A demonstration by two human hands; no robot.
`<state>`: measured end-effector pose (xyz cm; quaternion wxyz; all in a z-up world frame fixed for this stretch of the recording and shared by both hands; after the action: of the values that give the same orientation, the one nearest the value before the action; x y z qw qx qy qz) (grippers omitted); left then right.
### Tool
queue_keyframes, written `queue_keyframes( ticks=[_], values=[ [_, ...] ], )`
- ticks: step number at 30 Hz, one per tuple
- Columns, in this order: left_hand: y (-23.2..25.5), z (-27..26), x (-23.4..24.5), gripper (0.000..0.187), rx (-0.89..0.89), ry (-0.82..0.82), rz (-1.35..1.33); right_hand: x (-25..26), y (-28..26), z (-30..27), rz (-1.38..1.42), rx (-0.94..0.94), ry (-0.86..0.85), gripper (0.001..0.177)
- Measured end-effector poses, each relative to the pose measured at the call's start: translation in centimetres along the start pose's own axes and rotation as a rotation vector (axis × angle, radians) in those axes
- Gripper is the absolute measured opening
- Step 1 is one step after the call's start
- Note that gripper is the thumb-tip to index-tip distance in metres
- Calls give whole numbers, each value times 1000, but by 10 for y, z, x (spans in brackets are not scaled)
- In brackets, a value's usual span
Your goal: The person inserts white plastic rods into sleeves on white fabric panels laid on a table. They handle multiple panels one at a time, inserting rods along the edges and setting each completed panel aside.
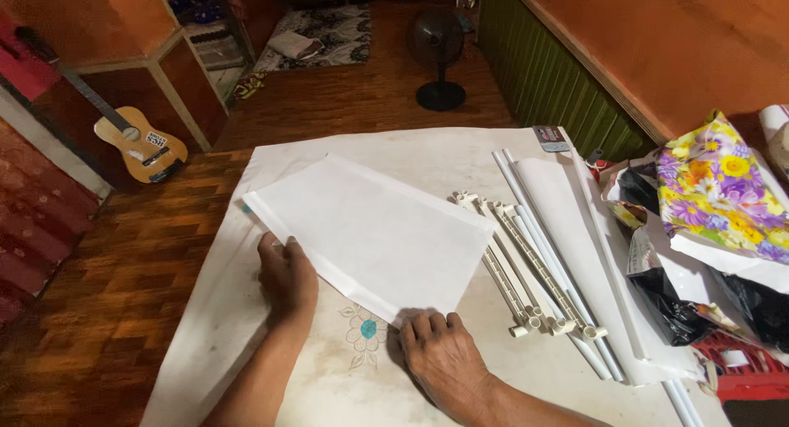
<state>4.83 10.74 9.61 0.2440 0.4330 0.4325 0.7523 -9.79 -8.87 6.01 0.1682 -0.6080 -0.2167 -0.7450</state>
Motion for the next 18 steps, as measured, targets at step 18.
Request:
queue_keyframes(
  ticks=[18],
  values=[
    [-9,-5,-18,81,7,-152,223,30,21,5,181,-101,356,39]
  ],
)
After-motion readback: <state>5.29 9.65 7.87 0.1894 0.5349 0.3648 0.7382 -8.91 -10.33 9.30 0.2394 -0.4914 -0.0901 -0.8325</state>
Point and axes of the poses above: each hand's wrist, its own z-axis towards the middle knuckle, its own x-axis out of the back of the hand, y = z × x, the point moved 7 cm from there along z, towards the middle knuckle, and after that the axes turned 4 degrees about y, right-handed, at the moved point
